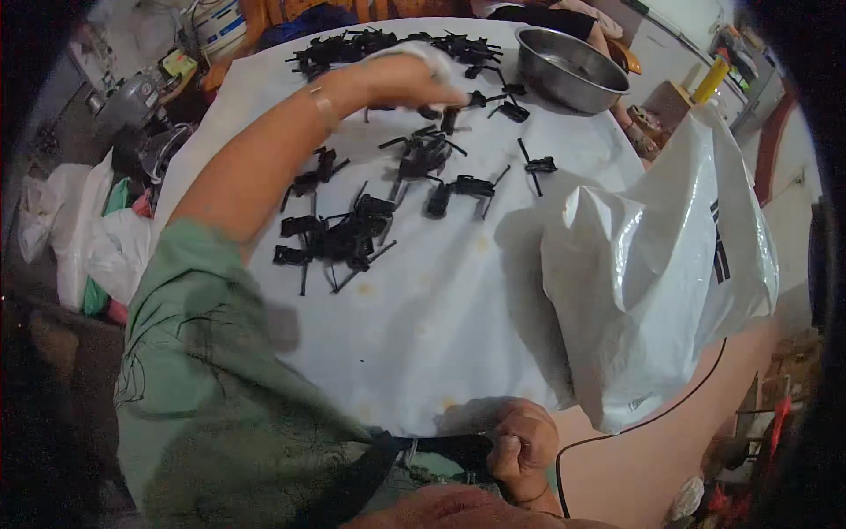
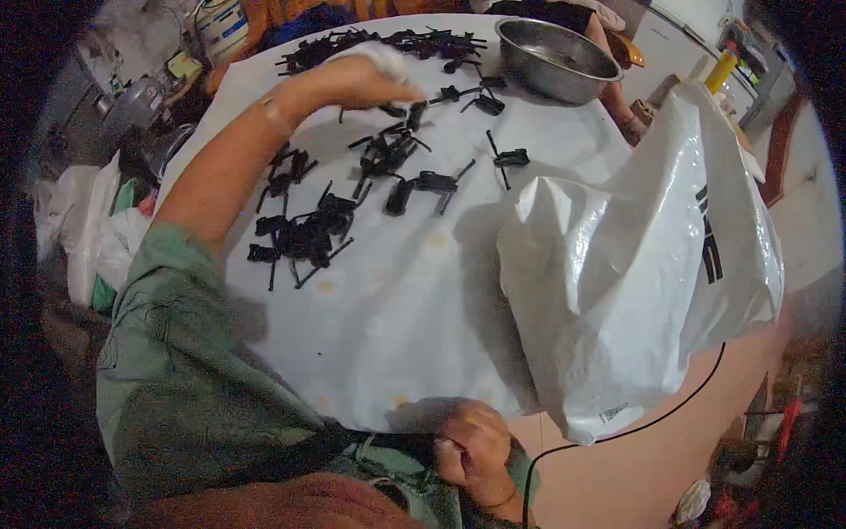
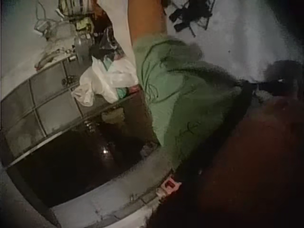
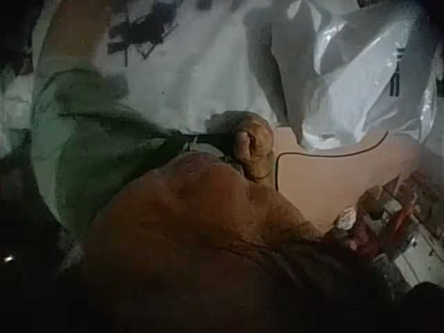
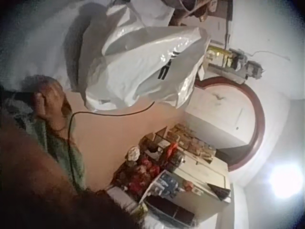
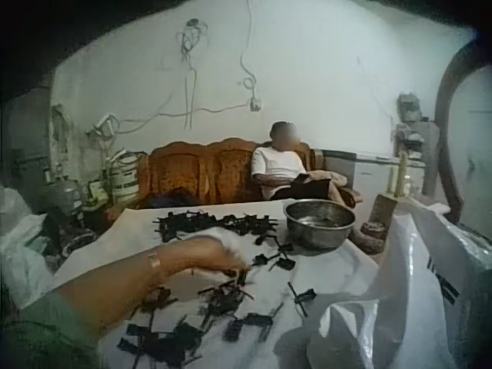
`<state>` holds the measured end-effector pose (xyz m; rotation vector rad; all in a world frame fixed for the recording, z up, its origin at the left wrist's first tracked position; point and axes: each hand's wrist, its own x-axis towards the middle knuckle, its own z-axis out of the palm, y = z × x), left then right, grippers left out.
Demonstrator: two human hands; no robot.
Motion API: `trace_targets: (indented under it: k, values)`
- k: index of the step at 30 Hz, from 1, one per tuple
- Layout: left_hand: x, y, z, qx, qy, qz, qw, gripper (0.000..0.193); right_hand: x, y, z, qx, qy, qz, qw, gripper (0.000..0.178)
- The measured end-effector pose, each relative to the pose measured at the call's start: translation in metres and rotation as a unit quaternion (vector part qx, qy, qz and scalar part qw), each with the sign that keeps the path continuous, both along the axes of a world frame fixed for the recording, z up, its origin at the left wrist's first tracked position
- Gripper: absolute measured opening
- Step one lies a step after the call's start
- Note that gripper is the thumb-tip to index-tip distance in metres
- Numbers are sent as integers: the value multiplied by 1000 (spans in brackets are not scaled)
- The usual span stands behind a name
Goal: Wiping and cleaning small black mechanical components with a white cloth.
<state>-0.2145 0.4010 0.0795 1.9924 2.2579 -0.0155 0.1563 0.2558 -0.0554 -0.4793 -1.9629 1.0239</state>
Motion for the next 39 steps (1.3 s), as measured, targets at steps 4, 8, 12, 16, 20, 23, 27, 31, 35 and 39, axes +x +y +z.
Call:
trace_targets:
  k: [4, 8, 12, 16, 20, 23, 27, 31, 35, 39]
  values:
    - [-4, 95, -38, 169, 20, -56, 984, 65, -5, 3, 3, 4, 19, 50, 999, 9]
    - [33, 140, -68, 71, -7, -85, 994, 69, -4, 1, 12, 32, -17, 55, 998, 7]
    - [46, 99, -69, 31, -63, -156, 985, 71, -7, 5, 12, 74, 14, 60, 995, 7]
    - [64, 18, -52, -38, -136, -240, 960, 64, -11, -1, -6, 108, 13, -50, 993, 4]
    - [79, -66, -51, -52, -111, -227, 966, 59, -24, 0, 4, 67, -11, -69, 995, 3]
    - [100, -128, -48, -19, -113, -232, 966, 52, -34, -3, 4, 34, 13, -90, 995, 12]
    - [123, -193, -45, 26, -99, -166, 981, 45, -38, -2, 18, 39, 31, -80, 996, 15]
    - [135, -243, -43, 128, -45, -129, 982, 30, -43, 4, 10, -24, 7, -69, 997, 16]
    - [123, -296, -41, 256, -1, -112, 960, 31, -53, 9, 19, 26, -58, -107, 992, 11]
    - [87, -299, -54, 246, 63, 198, 947, 34, -58, 17, 32, 133, -186, -114, 967, 17]
